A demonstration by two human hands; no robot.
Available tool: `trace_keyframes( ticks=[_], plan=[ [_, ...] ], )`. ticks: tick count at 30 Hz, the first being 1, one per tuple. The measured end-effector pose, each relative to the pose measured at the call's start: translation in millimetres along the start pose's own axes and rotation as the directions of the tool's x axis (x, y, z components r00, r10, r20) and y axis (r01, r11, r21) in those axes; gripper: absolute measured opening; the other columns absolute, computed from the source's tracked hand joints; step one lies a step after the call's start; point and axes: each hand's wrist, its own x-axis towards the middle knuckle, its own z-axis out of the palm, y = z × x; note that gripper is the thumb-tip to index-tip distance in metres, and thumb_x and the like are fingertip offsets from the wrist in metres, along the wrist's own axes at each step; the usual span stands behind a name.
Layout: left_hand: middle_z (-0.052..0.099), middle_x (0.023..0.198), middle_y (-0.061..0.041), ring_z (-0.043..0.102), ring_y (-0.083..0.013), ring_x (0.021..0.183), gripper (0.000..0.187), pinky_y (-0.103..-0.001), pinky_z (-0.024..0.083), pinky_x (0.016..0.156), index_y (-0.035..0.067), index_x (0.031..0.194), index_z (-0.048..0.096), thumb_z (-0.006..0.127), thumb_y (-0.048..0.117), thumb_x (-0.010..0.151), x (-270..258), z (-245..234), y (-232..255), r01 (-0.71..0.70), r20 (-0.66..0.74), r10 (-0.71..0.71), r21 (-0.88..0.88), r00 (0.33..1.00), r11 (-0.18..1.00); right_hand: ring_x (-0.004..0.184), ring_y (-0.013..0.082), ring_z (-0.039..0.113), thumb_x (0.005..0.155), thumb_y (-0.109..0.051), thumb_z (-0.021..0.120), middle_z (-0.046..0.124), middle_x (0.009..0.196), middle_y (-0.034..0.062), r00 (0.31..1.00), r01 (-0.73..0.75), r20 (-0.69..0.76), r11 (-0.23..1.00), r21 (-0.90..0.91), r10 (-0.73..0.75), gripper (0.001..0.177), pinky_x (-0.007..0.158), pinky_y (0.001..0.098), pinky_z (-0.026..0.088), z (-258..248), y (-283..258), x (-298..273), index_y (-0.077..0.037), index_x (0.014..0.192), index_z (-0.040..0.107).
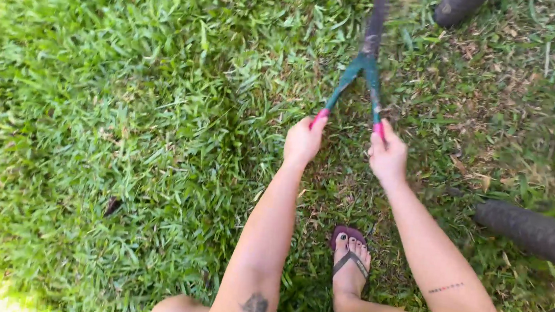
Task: The person trims grass using shears, moving across the lawn and around a chair while repeatedly opening and closing the blades to cut the vegetation.
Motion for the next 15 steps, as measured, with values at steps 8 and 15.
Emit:
trace_keyframes(
  ticks=[8, 15],
  plan=[
    [0.06, 0.071, 0.0, 0.05, -0.0099, 0.053, 0.041, -0.031, 0.04, 0.049, 0.01, 0.099, 0.068, 0.05, 0.048, 0.103, -114.6, -48.0, -165.8, 0.291, -0.204, -0.468, -0.557, 0.86, 0.777, 0.049, 0.0149, 0.057, 0.105, -0.029, 0.049, 0.064, 0.066, 0.0056, 0.745, 0.381, 0.661, 0.759, -0.528, 0.086, 0.041, 0.044, 0.0309, 0.051, 138.5, -77.6, -75.6, -0.026, 0.145, 0.053],
    [0.043, 0.053, 0.001, 0.037, -0.0094, 0.036, 0.035, -0.026, 0.027, 0.032, 0.015, 0.092, 0.044, 0.038, 0.048, 0.101, -181.7, 3.4, -137.5, -0.036, -0.183, -0.657, -0.973, 0.731, 0.23, 0.055, 0.029, 0.067, 0.1, -0.034, 0.059, 0.066, 0.066, 0.0144, 0.286, 0.902, 0.945, 0.378, -0.209, -0.16, 0.044, 0.051, 0.0435, 0.054, 134.1, -117.1, -106.5, -0.031, 0.143, 0.054]
  ],
)
